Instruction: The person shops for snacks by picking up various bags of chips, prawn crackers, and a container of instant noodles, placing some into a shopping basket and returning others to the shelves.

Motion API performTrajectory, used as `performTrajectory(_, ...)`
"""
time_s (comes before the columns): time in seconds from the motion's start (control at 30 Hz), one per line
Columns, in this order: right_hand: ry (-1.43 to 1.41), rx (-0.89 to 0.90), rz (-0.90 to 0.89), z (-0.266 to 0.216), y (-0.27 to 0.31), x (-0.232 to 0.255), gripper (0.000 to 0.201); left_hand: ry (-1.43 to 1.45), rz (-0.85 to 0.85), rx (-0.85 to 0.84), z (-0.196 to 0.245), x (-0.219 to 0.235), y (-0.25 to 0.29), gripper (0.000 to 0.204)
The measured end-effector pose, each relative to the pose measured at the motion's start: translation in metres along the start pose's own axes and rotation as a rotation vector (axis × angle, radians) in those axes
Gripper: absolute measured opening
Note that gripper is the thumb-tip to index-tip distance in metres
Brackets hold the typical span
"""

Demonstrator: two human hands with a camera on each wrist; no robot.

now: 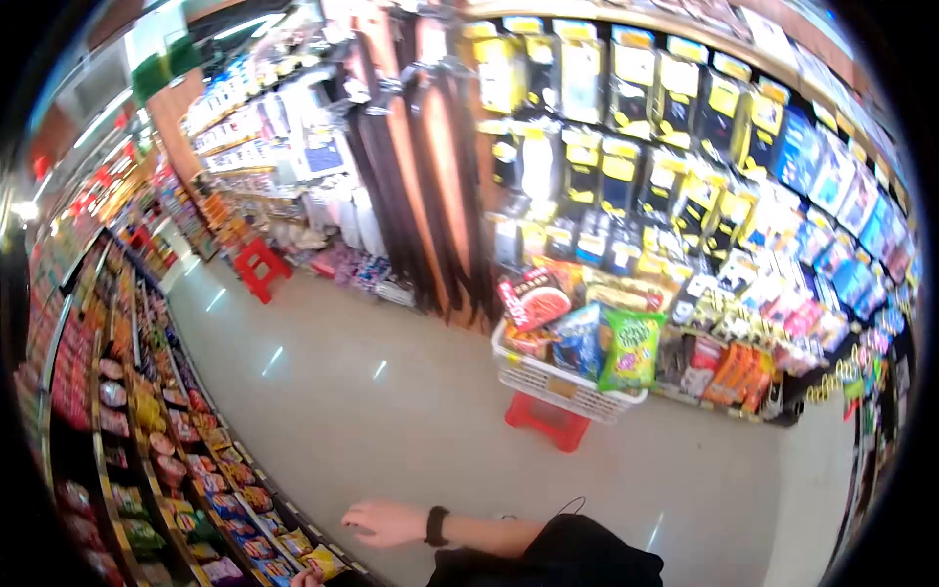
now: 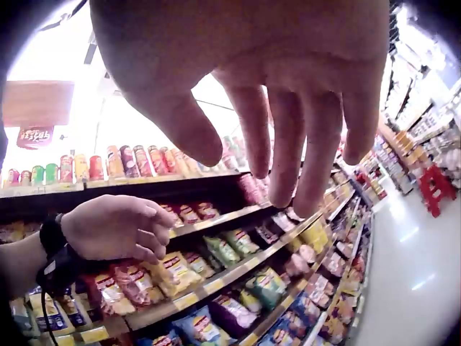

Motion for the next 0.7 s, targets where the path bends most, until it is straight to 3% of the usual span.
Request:
performTrajectory(0.1,-0.024,-0.187,0.123,0.031,0.031,0.049,0.027,0.136,-0.133,-0.014,-0.003,-0.067,-0.013,0.022)
performTrajectory(0.17,-0.035,-0.247,0.189,0.051,0.048,0.078,0.027,0.079,-0.295,-0.251,0.046,-0.107,-0.023,0.021)
performTrajectory(0.23,-0.106,-0.350,0.356,0.072,0.071,0.103,0.025,0.110,-0.541,-0.223,0.058,-0.156,-0.031,0.022)
performTrajectory(0.27,-0.090,-0.433,0.385,0.079,0.085,0.117,0.026,0.110,-0.581,-0.245,0.069,-0.175,-0.035,0.022)
performTrajectory(0.33,-0.081,-0.507,0.504,0.090,0.115,0.142,0.026,0.085,-0.893,-0.064,0.078,-0.220,-0.030,0.036)
performTrajectory(0.37,-0.063,-0.552,0.583,0.095,0.131,0.157,0.026,0.080,-0.937,-0.090,0.078,-0.246,-0.035,0.036)
performTrajectory(0.43,-0.007,-0.639,0.678,0.094,0.165,0.182,0.025,0.365,-0.949,-0.326,0.096,-0.296,-0.039,0.015)
performTrajectory(0.5,0.050,-0.728,0.811,0.097,0.200,0.203,0.026,0.336,-1.052,-0.348,0.136,-0.329,-0.034,0.020)
performTrajectory(0.7,0.119,-0.894,1.216,0.093,0.310,0.240,0.029,0.395,-1.437,-0.392,0.193,-0.458,-0.007,0.025)
Point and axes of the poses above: each hand's wrist, its own y-axis away from the middle knuckle, its own x-axis out of the back of the hand, z = x × y, the point moved 6 cm from there along -y, towards the middle knuckle, and after that the axes turned 10 degrees about -x, right-handed, at the moved point
